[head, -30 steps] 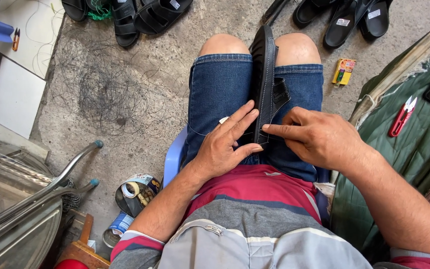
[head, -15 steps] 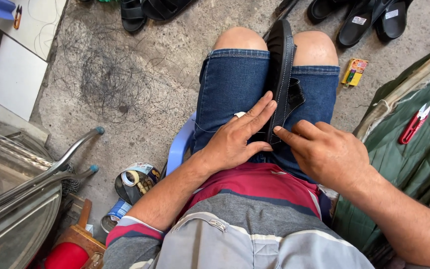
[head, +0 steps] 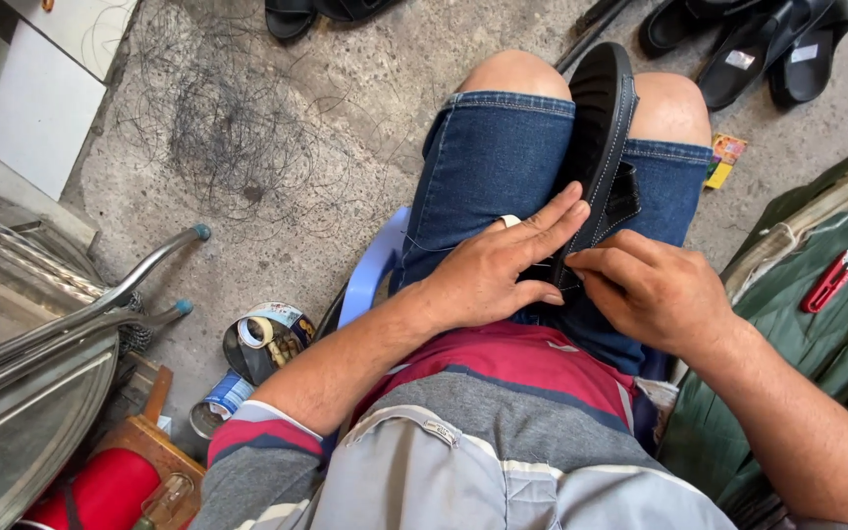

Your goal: Hand-sewing a strap onto a black sandal using a needle and thread.

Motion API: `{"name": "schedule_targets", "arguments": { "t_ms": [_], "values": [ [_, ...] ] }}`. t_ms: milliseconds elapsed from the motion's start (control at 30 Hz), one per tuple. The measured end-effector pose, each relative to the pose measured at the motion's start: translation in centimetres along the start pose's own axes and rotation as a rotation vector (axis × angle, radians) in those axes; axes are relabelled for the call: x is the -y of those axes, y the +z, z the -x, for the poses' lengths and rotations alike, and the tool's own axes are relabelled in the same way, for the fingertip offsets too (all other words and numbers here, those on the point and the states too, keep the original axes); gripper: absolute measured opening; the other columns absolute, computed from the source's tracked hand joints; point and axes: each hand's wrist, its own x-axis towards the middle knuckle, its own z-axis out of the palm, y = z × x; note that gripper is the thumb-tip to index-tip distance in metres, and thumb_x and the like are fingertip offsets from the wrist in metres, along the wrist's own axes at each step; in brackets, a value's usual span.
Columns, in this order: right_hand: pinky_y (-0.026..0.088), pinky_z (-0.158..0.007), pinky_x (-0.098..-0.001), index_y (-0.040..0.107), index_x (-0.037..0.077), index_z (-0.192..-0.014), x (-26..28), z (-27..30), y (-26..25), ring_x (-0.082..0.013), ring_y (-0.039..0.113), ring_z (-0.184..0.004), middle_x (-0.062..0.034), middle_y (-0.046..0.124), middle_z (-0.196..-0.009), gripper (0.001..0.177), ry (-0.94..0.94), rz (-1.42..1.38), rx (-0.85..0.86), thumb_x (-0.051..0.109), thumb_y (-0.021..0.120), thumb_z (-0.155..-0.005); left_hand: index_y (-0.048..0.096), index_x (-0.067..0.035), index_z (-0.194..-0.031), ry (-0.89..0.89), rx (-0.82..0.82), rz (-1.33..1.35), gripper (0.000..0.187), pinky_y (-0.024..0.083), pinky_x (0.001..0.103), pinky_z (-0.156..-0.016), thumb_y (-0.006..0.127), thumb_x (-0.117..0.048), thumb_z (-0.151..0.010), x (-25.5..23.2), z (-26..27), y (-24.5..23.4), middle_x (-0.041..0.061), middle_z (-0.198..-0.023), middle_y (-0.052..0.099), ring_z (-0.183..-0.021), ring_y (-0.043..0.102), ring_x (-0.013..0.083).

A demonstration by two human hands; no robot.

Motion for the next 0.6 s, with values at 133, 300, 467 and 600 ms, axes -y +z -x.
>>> {"name": "schedule_targets", "arguments": {
  "t_ms": [133,300,467,600],
  "values": [
    [0.044,-0.05,-0.0272,0.064,0.016,-0.096,-1.1,0.1,-0.4,-0.0128,0.059,-0.067,0.0013,0.06,-0.082,0.015,0.047,-0.148,0.083,0.012,0.064,-0.082,0.012,-0.019,-0.146,-0.031,0.002,-0.057,0.096,0.044,0.033,-0.098,0.078,-0.028,-0.076,-1.0,0.1,0.0,0.002,-0.155,0.011,-0.135,0.045,0.0183],
    [0.047,-0.06,-0.0261,0.063,0.013,-0.101,-0.4,0.2,-1.1,-0.0139,0.06,-0.077,-0.0027,0.059,-0.089,0.017,0.04,-0.166,0.1,0.013,0.063,-0.084,0.035,-0.019,-0.127,-0.073,-0.085,-0.015,0.052,0.043,0.039,-0.088,0.064,-0.024,-0.084,-1.7,1.9,-1.5,0.007,-0.122,0.037,-0.109,0.05,0.028],
    [0.049,-0.056,-0.0282,0.06,0.016,-0.107,0.6,0.4,-2.0,-0.0147,0.06,-0.08,-0.0022,0.059,-0.1,0.021,0.033,0.037,0.124,0.018,0.06,-0.086,0.061,-0.018,-0.092,-0.252,0.06,-0.09,0.014,0.044,0.038,-0.07,0.05,-0.023,-0.086,-2.4,3.8,-5.3,0.005,-0.082,0.057,-0.079,0.06,0.0259],
    [0.049,-0.065,-0.0276,0.06,0.018,-0.112,0.9,0.3,-1.9,-0.0129,0.062,-0.089,0.0015,0.063,-0.102,0.025,0.01,0.071,0.11,0.018,0.057,-0.087,0.06,-0.019,-0.082,-0.372,0.218,0.088,0.011,0.046,0.032,-0.065,0.051,-0.022,-0.079,-3.7,3.8,-7.0,0.003,-0.103,0.059,-0.087,0.06,0.0162]
  ]
}}
